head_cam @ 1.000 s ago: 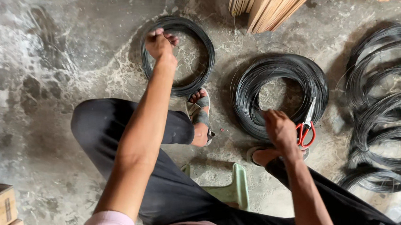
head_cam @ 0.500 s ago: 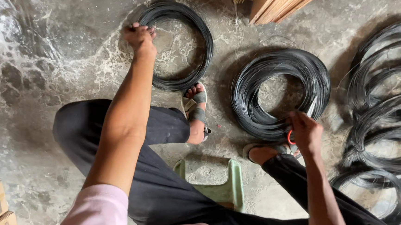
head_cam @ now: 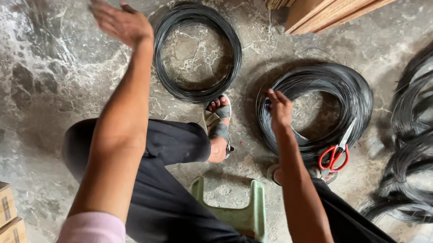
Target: The person hangs a coil of black wire on a hook scale to weigh it, then places it on the floor. They use red-handled shears to cut a section of the wire from the coil and arrange the cut pieces.
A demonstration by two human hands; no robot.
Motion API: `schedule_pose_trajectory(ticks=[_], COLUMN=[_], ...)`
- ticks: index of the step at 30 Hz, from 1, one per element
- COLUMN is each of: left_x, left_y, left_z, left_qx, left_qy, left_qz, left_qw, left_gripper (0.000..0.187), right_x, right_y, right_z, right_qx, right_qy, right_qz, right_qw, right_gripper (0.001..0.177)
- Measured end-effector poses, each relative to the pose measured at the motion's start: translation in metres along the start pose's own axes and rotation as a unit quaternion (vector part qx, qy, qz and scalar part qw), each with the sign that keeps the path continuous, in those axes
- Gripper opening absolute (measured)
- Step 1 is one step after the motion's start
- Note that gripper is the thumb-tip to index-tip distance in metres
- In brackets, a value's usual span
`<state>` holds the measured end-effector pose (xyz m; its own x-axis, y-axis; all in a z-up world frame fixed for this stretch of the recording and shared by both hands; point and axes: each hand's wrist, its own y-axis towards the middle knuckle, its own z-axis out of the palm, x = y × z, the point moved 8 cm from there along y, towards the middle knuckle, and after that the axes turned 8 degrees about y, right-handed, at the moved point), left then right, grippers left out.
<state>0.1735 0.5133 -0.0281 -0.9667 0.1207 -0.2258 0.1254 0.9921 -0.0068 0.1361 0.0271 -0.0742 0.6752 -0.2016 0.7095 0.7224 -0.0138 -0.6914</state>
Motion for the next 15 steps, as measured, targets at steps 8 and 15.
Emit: schedule_pose_trajectory(ticks=[8, 15], left_x=[-0.014, 0.021], left_y=[-0.249, -0.248], left_z=[0.064, 0.151], left_qx=[0.107, 0.174], left_qy=[-0.068, 0.044], left_qz=[0.756, 0.688], left_qw=[0.642, 0.703], left_gripper=[0.031, 0.035], right_x=[-0.042, -0.035], right_y=[0.024, 0.053], right_z=[0.031, 0.041], right_qx=[-0.068, -0.041], right_qy=[0.034, -0.362], right_qz=[0.026, -0.173], right_qw=[0.997, 0.915], right_gripper=[0.017, 0.018])
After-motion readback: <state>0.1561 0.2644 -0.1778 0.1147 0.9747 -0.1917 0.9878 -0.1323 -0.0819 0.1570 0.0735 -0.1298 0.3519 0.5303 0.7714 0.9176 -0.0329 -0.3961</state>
